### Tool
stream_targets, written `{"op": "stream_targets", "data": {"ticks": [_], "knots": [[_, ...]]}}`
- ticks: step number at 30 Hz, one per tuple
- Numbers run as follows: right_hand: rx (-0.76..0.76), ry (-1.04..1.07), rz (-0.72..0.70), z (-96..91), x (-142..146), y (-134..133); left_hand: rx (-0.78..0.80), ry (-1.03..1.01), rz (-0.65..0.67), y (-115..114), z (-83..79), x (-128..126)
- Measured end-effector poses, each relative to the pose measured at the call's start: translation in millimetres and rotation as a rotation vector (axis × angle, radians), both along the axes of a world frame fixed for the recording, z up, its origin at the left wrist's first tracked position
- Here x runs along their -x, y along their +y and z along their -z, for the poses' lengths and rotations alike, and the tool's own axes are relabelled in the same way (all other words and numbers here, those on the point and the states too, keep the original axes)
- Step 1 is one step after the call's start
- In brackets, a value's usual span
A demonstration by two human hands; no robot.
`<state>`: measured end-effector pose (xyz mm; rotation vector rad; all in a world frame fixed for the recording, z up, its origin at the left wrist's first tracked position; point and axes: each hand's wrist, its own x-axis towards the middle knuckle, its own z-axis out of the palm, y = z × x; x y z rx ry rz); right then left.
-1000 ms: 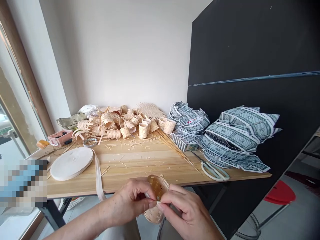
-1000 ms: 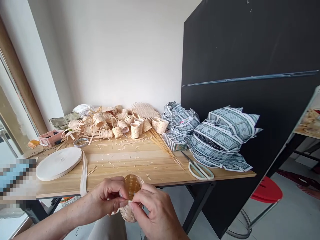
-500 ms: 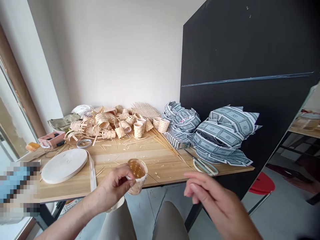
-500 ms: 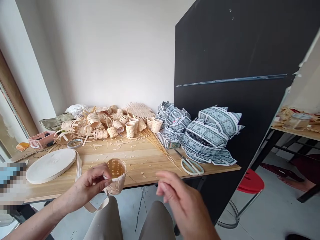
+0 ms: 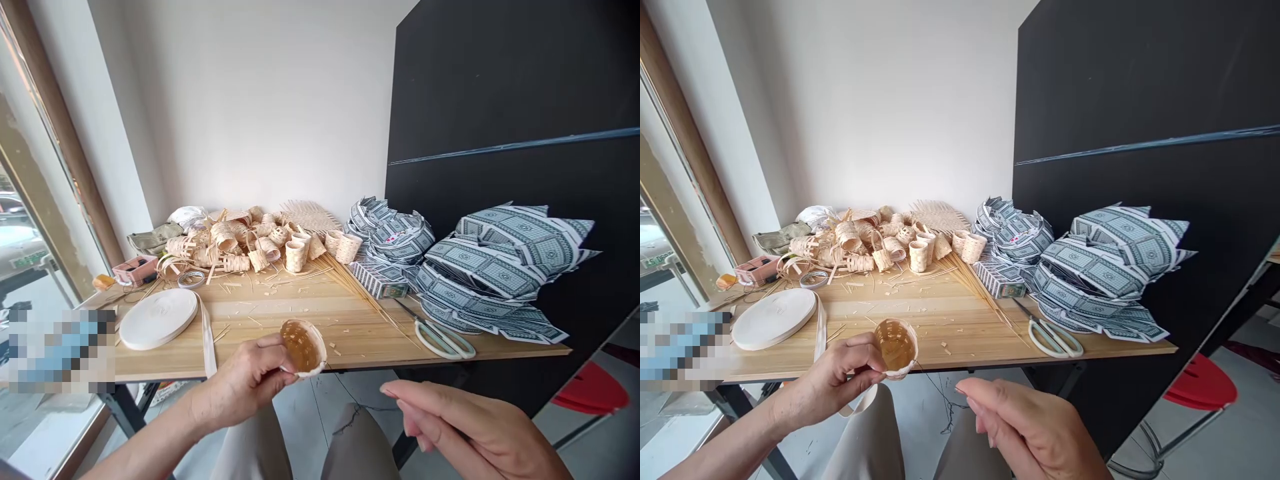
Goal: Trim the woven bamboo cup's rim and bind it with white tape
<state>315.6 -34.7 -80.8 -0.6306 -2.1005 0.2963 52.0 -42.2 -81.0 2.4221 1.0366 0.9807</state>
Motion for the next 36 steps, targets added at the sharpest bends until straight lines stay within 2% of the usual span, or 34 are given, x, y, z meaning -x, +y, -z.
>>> {"op": "stream_targets", "data": {"ticks": [6,10,15,20,27,31,36], "knots": [[-0.227,-0.105,0.107,-8.9,6.9,3.2,0.000,-0.009,0.016,-1.1,-0.6,1.7],[-0.314,-0.138,0.144,-14.8,5.8,5.9,-0.027,-0.019,0.016,-0.7,-4.0,3.2],[-0.377,-0.219,0.142,-28.0,7.8,5.7,-0.148,0.006,0.020,2.9,-9.8,6.1],[-0.484,-0.280,0.158,-36.9,9.9,7.0,-0.366,0.132,0.020,2.0,-14.4,6.5],[-0.519,-0.347,0.148,-42.8,14.8,5.7,-0.703,0.457,-0.037,-2.5,-10.0,5.6],[-0.528,-0.413,0.106,-42.2,23.5,9.1,-0.756,0.575,-0.044,-5.4,-8.0,3.0],[-0.541,-0.462,0.056,-40.6,30.1,15.6,-0.761,0.610,-0.016,-7.5,-9.8,-1.4]]}}
